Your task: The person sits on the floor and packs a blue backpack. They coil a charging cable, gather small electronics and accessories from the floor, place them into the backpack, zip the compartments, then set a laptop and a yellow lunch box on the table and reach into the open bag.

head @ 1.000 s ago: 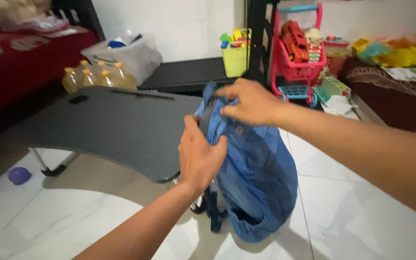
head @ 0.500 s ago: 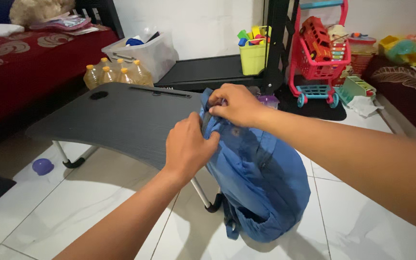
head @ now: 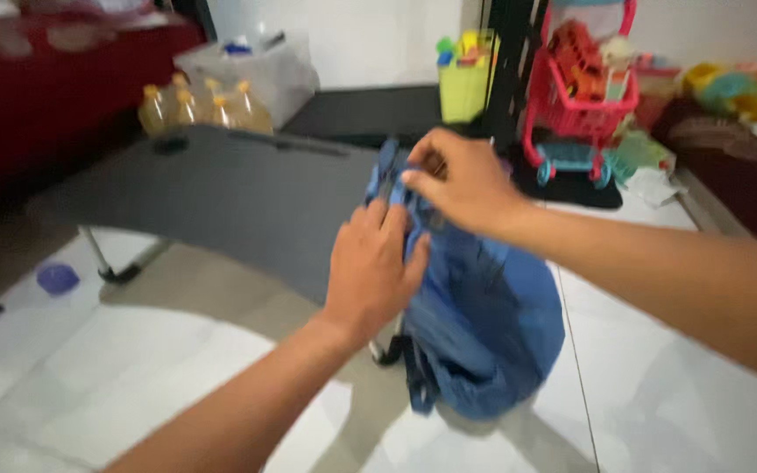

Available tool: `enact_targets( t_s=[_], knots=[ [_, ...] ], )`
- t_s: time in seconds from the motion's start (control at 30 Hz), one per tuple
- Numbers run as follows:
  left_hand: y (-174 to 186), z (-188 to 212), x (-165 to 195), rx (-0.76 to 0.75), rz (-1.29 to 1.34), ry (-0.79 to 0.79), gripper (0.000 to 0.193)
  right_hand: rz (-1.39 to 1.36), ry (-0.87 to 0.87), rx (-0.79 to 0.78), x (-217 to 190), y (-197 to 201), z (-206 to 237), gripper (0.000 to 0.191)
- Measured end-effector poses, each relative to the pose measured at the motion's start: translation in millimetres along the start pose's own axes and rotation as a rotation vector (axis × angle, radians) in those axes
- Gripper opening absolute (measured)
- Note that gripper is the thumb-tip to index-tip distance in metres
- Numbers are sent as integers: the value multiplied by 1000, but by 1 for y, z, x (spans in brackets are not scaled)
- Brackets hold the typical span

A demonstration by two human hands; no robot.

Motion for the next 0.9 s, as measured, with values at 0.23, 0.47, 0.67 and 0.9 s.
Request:
enact_targets(
  t_s=[0.23,0.47,0.67,0.9],
  knots=[
    [3,26,-5,28,80,-101,22,62,85,-186,-9,-1,42,21],
    [-1,-8,-24,161,-46,-176,38,161,252,-73,-7,-11,31,35],
    [-13,-55,-52,-43,-31,-46,11,111,321,-65,18,-24,-10,20],
    [-8,-43,-44,-3,-22,-38,11,-507,-285,-217,48,-22,-37,27]
  ],
)
Point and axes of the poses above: each hand's wrist, its own z-axis away from the middle knuckle, its own y-axis out of the back of the hand, x = y × z, the point moved 4 cm from there along -z, towards the middle knuckle, and after that the axes turned 9 degrees about -x, right-handed, at the moved point
